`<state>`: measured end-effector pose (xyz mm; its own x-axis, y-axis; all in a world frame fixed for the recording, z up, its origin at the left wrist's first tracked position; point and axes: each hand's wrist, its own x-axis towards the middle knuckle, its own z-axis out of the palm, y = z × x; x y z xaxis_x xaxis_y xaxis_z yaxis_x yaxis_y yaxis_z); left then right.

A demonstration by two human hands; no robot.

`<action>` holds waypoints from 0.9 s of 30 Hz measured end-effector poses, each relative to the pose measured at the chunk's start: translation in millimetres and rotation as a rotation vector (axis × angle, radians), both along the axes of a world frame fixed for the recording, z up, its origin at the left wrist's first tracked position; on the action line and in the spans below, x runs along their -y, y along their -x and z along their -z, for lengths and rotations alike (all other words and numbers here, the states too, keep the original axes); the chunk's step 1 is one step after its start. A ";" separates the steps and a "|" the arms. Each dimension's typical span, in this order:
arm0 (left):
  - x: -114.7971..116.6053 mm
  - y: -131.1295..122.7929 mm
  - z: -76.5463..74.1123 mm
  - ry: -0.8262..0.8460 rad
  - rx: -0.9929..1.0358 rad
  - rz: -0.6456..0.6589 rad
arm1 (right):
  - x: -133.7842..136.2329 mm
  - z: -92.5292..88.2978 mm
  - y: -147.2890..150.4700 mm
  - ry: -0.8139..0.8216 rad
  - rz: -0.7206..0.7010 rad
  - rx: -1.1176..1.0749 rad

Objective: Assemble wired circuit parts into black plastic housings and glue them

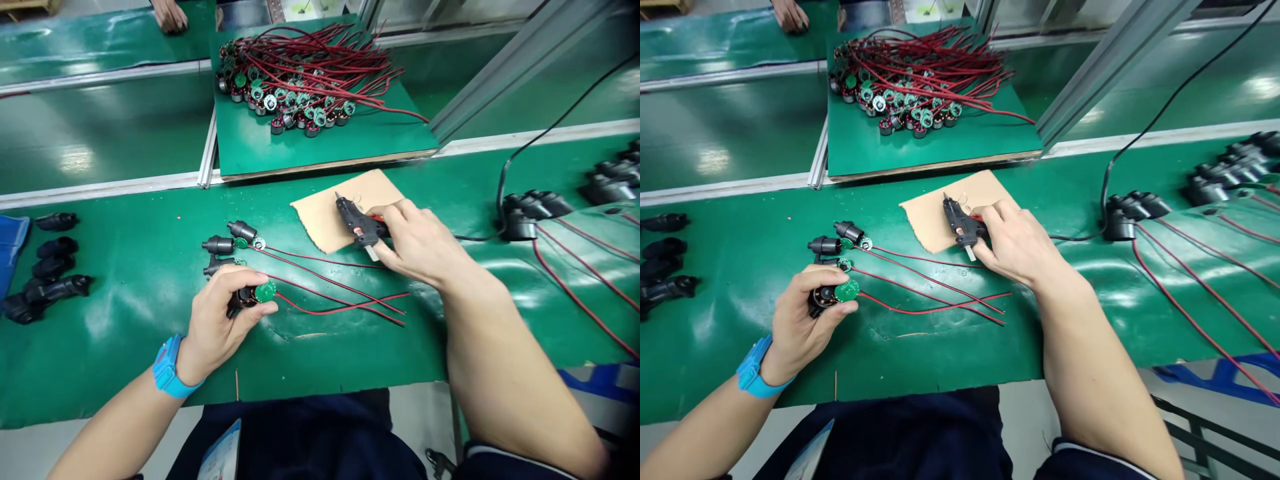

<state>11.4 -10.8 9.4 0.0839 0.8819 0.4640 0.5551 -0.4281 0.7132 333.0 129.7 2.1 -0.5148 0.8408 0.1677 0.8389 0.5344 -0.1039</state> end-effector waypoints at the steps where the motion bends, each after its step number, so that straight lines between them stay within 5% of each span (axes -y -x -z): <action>1: 0.4 -0.3 0.7 -0.003 0.009 0.007 | -0.3 -1.9 0.5 0.009 -0.014 -0.042; 5: 1.8 -2.4 1.3 -0.020 0.016 0.022 | 30.1 -23.8 35.4 0.165 -0.178 -0.471; 8: 3.6 -3.6 0.3 -0.035 0.006 0.033 | 64.6 -35.9 79.9 0.675 -0.327 -0.778; 10: 5.6 -3.6 -1.3 -0.030 0.001 0.048 | 80.2 -36.5 103.5 0.999 -0.303 -0.962; 13: 9.0 -3.3 -4.6 0.038 -0.010 0.081 | 88.7 -31.1 118.9 1.165 -0.168 -1.189; 18: 9.2 -5.2 -6.1 0.163 -0.019 0.080 | 87.2 -23.9 114.7 0.906 -0.086 -1.293; 27: 9.4 -9.9 -2.3 0.232 0.058 0.086 | 94.4 -26.6 112.1 -0.074 -0.340 -0.923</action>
